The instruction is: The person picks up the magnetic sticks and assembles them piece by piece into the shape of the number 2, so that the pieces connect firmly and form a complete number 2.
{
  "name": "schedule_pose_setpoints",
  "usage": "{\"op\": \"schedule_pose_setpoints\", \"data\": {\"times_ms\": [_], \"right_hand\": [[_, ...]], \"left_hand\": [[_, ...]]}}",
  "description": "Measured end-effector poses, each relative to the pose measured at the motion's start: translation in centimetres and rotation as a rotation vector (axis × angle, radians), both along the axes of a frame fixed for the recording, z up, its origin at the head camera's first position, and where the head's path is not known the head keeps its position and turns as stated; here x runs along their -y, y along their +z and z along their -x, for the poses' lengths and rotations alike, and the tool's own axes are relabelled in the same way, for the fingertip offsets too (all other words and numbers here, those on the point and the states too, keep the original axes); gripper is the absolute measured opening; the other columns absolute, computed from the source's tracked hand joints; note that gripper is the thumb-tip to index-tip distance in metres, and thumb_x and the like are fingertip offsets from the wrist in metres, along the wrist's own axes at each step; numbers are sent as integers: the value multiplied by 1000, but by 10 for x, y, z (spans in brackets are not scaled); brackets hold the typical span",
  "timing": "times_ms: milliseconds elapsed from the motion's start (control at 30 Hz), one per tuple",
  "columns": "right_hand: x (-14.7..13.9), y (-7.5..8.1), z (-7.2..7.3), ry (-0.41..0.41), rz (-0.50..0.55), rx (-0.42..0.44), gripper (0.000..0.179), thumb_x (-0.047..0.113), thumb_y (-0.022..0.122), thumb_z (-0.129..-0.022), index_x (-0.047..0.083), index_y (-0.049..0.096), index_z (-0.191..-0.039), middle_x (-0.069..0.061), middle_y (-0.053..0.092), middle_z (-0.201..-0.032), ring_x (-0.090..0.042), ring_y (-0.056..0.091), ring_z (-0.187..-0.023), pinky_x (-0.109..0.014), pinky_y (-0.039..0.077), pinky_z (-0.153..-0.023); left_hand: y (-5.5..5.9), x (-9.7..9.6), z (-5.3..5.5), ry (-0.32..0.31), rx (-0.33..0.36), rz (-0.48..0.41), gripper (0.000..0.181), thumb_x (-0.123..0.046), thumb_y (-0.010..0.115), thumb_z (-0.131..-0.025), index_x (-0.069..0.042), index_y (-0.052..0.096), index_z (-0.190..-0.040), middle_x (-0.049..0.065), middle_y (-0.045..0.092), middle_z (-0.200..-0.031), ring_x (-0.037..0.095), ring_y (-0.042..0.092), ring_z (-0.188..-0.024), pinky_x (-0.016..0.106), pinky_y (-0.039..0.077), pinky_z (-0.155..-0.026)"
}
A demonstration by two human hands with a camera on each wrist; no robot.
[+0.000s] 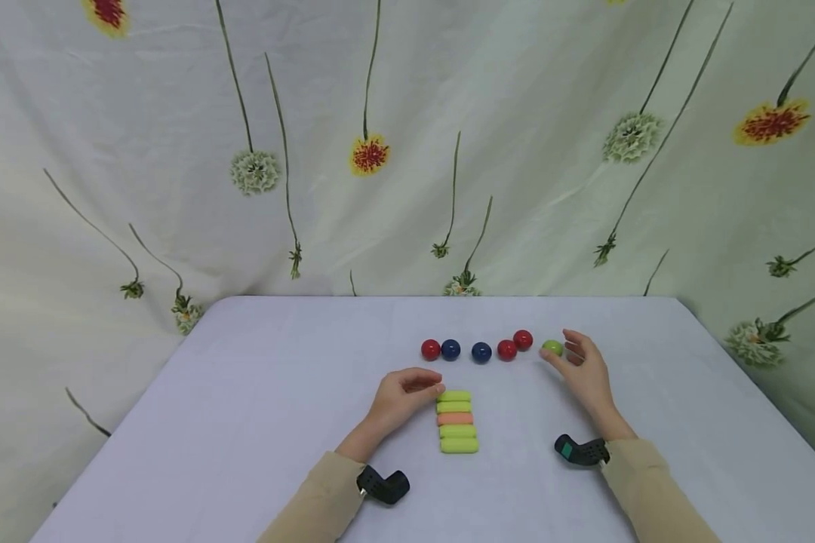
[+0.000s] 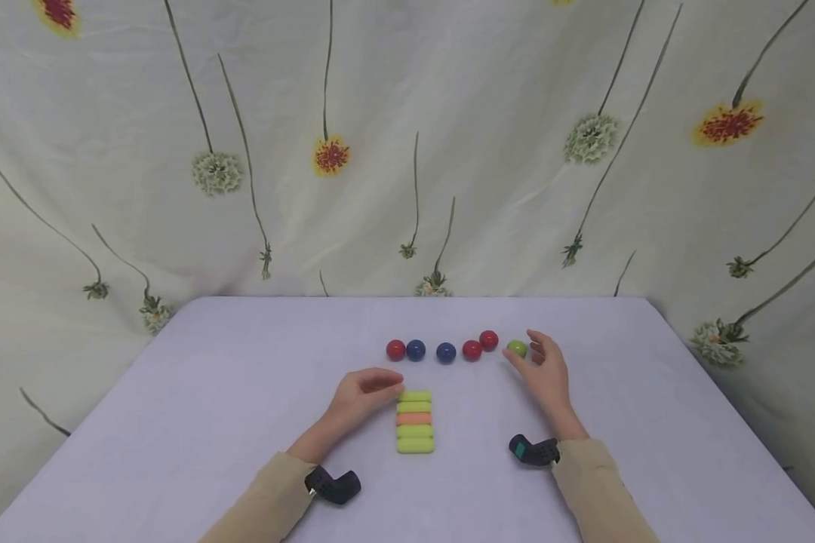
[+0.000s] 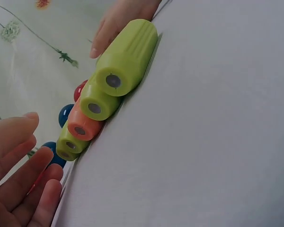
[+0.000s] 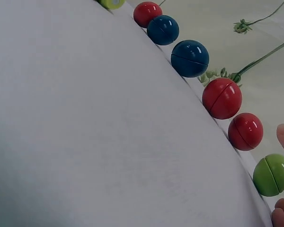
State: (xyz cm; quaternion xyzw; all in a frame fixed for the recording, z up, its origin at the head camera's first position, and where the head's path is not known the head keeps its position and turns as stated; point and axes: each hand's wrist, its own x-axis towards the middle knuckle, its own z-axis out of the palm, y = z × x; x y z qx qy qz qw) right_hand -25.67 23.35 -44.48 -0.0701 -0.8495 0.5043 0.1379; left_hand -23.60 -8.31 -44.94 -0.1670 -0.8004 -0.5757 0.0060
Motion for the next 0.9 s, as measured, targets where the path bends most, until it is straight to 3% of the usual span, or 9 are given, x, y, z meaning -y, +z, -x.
{"op": "schedule_pose_setpoints", "data": {"times_ms": [533, 900], "right_hand": [[2, -4, 6, 5, -96, -11, 60, 28, 68, -87, -1, 44, -134, -21, 47, -133, -33, 47, -116, -42, 38, -98], [1, -6, 6, -3, -146, -21, 52, 25, 66, -89, -2, 50, -129, -23, 53, -124, -33, 50, -110, -43, 41, -94]], "left_hand": [[5, -1, 3, -50, 32, 169, 24, -27, 71, -84, -14, 73, -103, -3, 68, -100, 12, 59, -91, 30, 48, -80], [6, -6, 8, -74, -7, 252, 19, -28, 70, -85, -16, 75, -100, -8, 68, -92, 9, 59, -87, 28, 47, -77]]}}
